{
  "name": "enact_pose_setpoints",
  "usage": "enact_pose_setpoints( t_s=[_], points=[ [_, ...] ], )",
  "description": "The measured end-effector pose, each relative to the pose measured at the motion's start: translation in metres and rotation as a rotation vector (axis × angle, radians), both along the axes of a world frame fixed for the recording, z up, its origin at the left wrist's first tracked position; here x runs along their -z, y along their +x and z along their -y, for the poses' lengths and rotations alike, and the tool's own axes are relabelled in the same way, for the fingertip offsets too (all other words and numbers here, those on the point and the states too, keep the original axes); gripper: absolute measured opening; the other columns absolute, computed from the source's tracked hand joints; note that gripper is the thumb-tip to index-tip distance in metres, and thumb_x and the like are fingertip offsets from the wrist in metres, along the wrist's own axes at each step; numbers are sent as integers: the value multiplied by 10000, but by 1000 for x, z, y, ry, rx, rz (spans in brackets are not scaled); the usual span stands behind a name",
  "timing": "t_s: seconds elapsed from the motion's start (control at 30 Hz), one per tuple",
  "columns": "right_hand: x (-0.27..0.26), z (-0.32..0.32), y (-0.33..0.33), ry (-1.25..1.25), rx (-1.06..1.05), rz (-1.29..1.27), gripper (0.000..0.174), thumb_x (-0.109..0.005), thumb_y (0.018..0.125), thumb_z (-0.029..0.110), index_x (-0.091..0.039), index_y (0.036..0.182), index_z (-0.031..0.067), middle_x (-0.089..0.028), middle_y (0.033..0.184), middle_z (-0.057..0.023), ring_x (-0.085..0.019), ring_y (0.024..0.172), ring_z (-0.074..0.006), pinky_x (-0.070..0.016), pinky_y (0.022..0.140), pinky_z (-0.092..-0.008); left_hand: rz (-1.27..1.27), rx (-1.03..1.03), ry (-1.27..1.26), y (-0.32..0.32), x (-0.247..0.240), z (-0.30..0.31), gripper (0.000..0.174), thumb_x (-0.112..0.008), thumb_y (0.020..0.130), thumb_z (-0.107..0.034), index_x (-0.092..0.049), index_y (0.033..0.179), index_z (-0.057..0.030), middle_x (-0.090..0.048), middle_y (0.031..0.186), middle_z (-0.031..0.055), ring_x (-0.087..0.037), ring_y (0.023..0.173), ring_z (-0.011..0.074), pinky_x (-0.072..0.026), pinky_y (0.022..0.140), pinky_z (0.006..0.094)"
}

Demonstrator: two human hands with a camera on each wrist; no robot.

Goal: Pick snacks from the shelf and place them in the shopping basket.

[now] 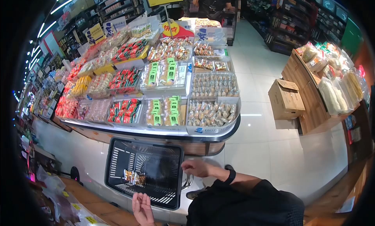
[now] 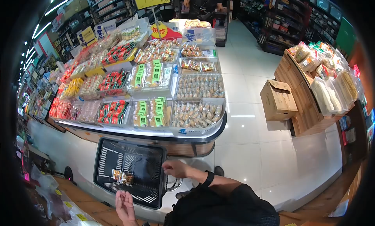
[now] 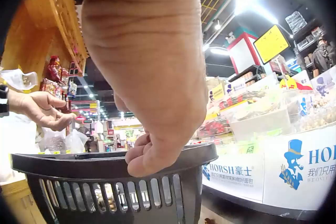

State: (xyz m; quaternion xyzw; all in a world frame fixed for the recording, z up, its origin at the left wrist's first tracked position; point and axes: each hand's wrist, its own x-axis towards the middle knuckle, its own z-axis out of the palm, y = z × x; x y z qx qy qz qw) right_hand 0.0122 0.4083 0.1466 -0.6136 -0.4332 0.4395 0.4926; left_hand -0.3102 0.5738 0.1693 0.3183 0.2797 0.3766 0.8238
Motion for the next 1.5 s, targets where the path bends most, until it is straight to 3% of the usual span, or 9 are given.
enact_pose_setpoints(
  t_s=[0.17, 0.3, 0.4, 0.53, 0.7, 0.77, 1.0, 1.13, 1.5],
  points=[
    [41, 44, 19, -81, -242, 148, 229, -570, 860, 225, -557, 981, 31, -543, 802, -57, -520, 770, -174, -440, 724, -333, -179, 77, 51, 60, -44, 108, 497, -560, 950, -158, -384, 1371, 39, -501, 1280, 208, -489, 1193, 327, -372, 1079, 460],
    [93, 108, 51, -200, -236, 109, 321, -609, 833, 240, -589, 1053, 7, -630, 917, -119, -596, 858, -222, -468, 759, -364, -302, 638, -65, 122, 24, 189, 376, -563, 942, -151, -503, 1282, -1, -619, 1143, 121, -598, 1088, 262, -478, 963, 399],
    [116, 154, 79, -238, -244, 196, 390, -616, 829, 239, -586, 1133, -4, -654, 1028, -157, -627, 957, -268, -490, 813, -383, -673, 1113, 257, 180, 37, 227, 483, -661, 895, -211, -500, 1286, 22, -614, 1210, 106, -560, 1136, 164, -432, 978, 303],
    [142, 201, 124, -297, -136, 99, 404, -633, 818, 248, -593, 1123, -14, -654, 1048, -179, -626, 973, -294, -494, 829, -382, -627, 953, 97, 253, 40, 238, 364, -621, 923, -146, -539, 1232, 27, -638, 1087, 90, -596, 966, 146, -483, 850, 281],
    [181, 275, 167, -519, 84, 328, 415, -653, 788, 245, -615, 1090, -37, -670, 971, -181, -657, 902, -286, -515, 792, -382, -654, 904, 520, 321, 76, 263, 363, -632, 896, -176, -554, 1194, 16, -642, 1080, 135, -608, 1008, 196, -479, 878, 311],
    [205, 310, 171, -568, 249, 232, 367, -631, 733, 271, -657, 971, -7, -671, 825, -194, -646, 742, -338, -512, 657, -414, -627, 982, 541, 341, 71, 272, 361, -637, 888, -180, -561, 1186, 9, -647, 1073, 132, -612, 1009, 199, -482, 880, 311],
    [223, 393, 170, -829, 536, -281, 176, -616, 781, 108, -630, 871, -42, -585, 641, -75, -529, 515, -142, -409, 432, -286, -602, 913, 466, 349, 83, 255, 358, -658, 870, -164, -561, 1165, 13, -644, 1063, 111, -613, 989, 181, -491, 862, 303],
    [221, 377, 181, -888, 466, -319, 305, -629, 812, 114, -617, 1056, -68, -645, 866, -143, -650, 705, -218, -544, 559, -308, -564, 907, 438, 355, 71, 241, 344, -655, 874, -170, -571, 1150, 18, -641, 1060, 114, -606, 970, 175, -489, 854, 304],
    [166, 264, 220, -650, 563, -256, 286, -655, 829, 133, -615, 1044, -51, -641, 801, -82, -601, 670, -152, -480, 573, -285, -580, 876, 616, 366, 51, 162, 358, -653, 872, -203, -575, 1145, 14, -649, 1024, 107, -608, 936, 179, -486, 829, 313]
  ],
)
